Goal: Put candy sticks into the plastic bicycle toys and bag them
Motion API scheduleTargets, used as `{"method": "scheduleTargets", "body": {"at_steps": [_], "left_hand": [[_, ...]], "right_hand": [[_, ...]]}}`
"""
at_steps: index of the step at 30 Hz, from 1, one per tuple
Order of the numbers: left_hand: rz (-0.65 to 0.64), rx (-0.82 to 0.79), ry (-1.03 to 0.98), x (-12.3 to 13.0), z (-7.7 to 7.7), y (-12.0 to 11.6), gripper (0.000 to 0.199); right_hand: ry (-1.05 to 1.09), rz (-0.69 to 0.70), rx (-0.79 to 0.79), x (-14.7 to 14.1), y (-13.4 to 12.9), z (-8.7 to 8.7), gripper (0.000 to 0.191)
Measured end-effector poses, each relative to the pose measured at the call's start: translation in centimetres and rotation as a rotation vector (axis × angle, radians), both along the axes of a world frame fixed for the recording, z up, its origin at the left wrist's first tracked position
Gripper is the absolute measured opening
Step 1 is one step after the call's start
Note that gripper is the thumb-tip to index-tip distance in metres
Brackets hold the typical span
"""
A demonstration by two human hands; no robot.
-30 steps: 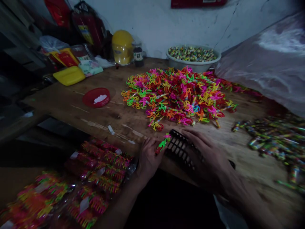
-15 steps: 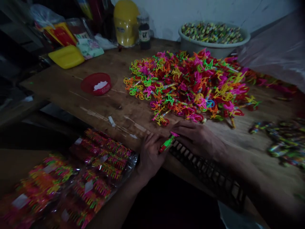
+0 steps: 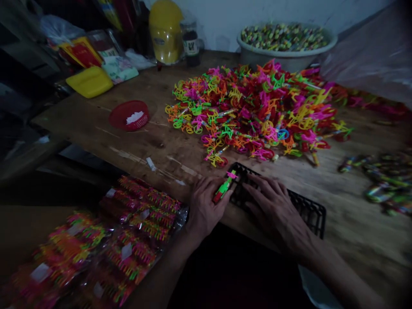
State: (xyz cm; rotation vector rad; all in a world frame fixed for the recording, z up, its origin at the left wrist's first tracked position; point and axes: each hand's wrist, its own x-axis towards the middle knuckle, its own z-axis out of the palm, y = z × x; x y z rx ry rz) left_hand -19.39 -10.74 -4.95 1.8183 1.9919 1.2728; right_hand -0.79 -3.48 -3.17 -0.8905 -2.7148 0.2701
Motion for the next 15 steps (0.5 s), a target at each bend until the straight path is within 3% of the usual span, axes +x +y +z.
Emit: {"method": "scheduleTargets", "body": {"at_steps": [6,15], "left_hand": [[0.067,0.064,0.077,0.22,-0.30,0.05,0.011],[0.095,0.053,0.150,0.39,-0.60,-0.13,0.009]], "right_hand": [[0.047,-0.061,0.018,-0.28,-0.67,-1.00,0.036],[0.104,-0.031,0.013,0.00,-0.64,-0.83,0.033]]}}
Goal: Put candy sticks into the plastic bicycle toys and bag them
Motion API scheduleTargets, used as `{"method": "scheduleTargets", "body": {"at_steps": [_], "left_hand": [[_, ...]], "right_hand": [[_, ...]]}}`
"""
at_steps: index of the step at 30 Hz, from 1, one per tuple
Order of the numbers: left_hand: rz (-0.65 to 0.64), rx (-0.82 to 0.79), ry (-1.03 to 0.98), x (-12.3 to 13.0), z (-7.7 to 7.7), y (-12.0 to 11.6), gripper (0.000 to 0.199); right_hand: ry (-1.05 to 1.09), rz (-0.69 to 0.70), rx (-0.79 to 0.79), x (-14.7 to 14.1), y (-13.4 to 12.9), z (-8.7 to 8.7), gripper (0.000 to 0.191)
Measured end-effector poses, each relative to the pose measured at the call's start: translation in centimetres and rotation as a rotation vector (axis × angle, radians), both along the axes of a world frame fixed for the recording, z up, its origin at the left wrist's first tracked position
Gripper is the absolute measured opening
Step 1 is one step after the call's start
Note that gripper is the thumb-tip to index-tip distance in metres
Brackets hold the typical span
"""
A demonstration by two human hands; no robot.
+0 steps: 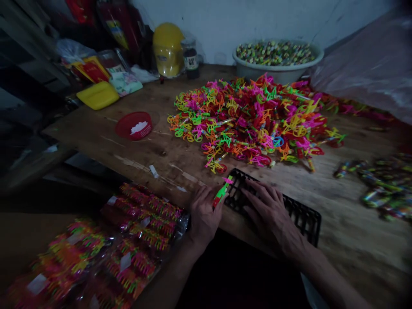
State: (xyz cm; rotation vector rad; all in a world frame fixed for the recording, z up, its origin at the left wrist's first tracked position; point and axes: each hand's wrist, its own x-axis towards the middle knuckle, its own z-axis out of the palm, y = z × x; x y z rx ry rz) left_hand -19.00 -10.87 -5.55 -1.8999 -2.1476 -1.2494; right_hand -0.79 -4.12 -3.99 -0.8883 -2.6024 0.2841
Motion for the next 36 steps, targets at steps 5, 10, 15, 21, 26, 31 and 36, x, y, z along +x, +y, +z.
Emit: {"method": "scheduleTargets", "body": {"at_steps": [5,10,15,21,26,31,36], "left_hand": [[-0.048,-0.023,-0.106,-0.4,0.0,0.0,0.011],[-0.094,-0.015,-0.184,-0.7,-0.2,-0.1,0.016],[-0.112,-0.058,-0.180,-0.8,-0.2,0.1,0.016],[-0.112,-0.107,-0.161,-0.9,0.0,0.3,0.013],[-0.104,-0.063,-0.116,-0.8,-0.1,0.3,0.010],[-0.019,0.023,-0.043,-0.5,-0.2,0.3,0.024],[0.021,0.042,0.037,-0.3,-0.3,0.5,0.020]], "right_hand": [[0.078,0.037,-0.025,-0.9,2.1,2.3,0.030],[0.030,0.151,-0.020,-6.5,6.7,4.1,0.030],[-0.297,0.182,0.012,-10.7,8.4,3.5,0.019],[-0.208,0.104,0.009,-8.1,7.7,3.1,0.021],[-0.129,0.112,-0.044,-5.0,6.5,3.4,0.024],[-0.046,0.061,-0.029,-2.3,4.7,2.8,0.023],[-0.120,0.088,0.038,-2.1,5.1,3.5,0.024]]}}
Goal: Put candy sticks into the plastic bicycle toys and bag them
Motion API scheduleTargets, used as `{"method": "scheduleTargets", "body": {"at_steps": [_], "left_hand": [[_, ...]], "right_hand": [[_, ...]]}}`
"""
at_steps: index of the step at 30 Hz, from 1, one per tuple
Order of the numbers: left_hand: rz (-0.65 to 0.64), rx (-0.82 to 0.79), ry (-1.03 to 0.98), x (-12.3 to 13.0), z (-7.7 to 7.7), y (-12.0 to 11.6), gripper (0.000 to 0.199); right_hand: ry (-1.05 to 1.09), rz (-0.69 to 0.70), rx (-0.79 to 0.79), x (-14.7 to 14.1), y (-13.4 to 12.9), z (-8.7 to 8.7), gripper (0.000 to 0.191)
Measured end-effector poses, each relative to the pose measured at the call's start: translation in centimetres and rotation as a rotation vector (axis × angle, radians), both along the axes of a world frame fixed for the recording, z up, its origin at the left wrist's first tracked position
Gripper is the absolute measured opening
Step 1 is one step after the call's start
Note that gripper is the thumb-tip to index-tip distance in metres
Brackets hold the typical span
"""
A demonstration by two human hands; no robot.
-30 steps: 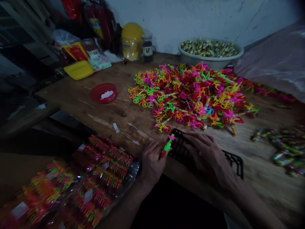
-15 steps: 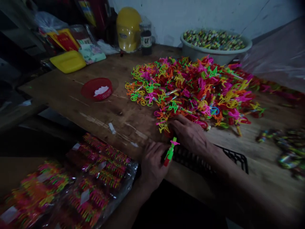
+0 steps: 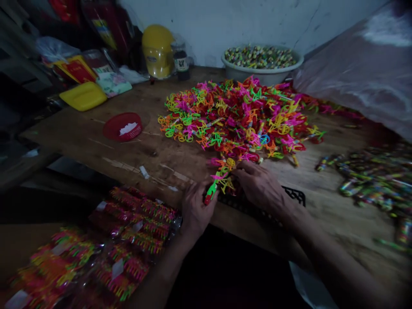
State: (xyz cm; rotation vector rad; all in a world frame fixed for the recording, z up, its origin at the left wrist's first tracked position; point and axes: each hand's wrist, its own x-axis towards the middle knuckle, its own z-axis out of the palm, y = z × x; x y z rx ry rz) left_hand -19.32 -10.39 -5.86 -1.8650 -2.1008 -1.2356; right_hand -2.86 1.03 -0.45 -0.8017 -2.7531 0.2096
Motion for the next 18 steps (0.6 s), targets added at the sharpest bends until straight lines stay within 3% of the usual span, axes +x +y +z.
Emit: {"method": "scheduleTargets", "body": {"at_steps": [5,8,10,12,14,18], "left_hand": [[-0.012,-0.021,-0.077,0.3,0.6,-0.2,0.011],[-0.031,-0.021,-0.193,0.3,0.8,-0.4,0.012],[-0.054,-0.019,-0.233,0.2,0.7,-0.4,0.013],[-0.043,-0.006,-0.219,0.1,0.4,-0.3,0.013],[-0.008,-0.004,-0.158,0.1,0.1,-0.1,0.012],[0.007,-0.005,-0.054,0.2,-0.2,0.2,0.014]], "right_hand": [[-0.080,-0.008,0.087,-1.2,2.5,1.3,0.023],[0.096,-0.083,0.081,-1.0,3.2,1.1,0.023],[0.273,-0.168,0.010,-0.5,2.7,0.9,0.022],[0.388,-0.166,-0.122,0.0,1.3,0.5,0.018],[0.448,-0.161,-0.267,0.2,-0.6,0.0,0.015],[0.539,-0.337,-0.462,-0.6,-3.0,-1.4,0.017]]}}
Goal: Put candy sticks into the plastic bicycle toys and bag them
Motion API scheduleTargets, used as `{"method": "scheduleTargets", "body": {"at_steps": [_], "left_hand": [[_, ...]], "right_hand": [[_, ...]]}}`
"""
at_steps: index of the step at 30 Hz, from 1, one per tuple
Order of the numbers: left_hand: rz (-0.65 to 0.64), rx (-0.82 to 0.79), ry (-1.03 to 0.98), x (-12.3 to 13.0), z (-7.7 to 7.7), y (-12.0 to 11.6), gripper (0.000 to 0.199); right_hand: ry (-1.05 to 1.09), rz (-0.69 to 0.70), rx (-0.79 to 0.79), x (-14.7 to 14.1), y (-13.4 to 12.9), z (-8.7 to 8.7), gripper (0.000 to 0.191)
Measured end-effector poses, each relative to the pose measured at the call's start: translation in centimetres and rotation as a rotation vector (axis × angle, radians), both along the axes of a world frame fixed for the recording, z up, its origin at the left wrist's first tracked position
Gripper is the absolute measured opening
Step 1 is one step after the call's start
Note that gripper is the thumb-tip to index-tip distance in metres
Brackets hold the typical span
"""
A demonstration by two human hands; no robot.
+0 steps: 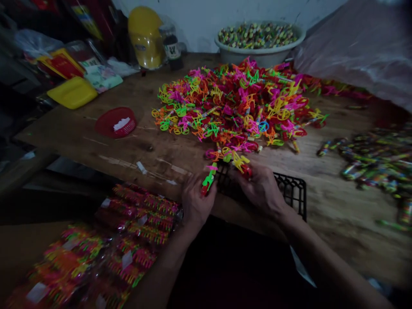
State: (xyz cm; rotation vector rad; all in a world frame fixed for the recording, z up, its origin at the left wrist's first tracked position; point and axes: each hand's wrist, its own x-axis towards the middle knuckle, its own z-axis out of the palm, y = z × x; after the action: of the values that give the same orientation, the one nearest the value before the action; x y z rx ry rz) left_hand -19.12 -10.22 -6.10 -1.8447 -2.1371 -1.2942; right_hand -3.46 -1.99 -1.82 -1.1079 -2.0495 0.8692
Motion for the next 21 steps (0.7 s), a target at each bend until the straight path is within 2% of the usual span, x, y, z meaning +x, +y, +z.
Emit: {"method": "scheduleTargets", "body": {"at_steps": [5,10,15,19,21], "left_hand": [[-0.087,-0.021,-0.084,-0.4,0.6,-0.5,0.013],[-0.179,-0.049,-0.120,-0.8,1.0,-2.1,0.013],[-0.255,-0.075,-0.030,-0.3,1.0,-3.2,0.020],[-0.258,-0.089,-0.030,0.1,0.9,-3.3,0.018],[-0.248,-0.089,-0.021,0.1,0.9,-3.2,0.017]], "right_hand": [[0.180,-0.053,-0.081,-1.1,-0.1,-0.6,0.016],[0.214,-0.159,-0.081,0.1,-1.6,-0.3,0.013],[0.242,-0.057,-0.189,0.8,-2.4,-0.4,0.011],[0.079,-0.066,-0.114,-0.2,-1.5,0.0,0.010],[0.131,-0.075,-0.110,-0.6,-1.1,0.3,0.013]]}}
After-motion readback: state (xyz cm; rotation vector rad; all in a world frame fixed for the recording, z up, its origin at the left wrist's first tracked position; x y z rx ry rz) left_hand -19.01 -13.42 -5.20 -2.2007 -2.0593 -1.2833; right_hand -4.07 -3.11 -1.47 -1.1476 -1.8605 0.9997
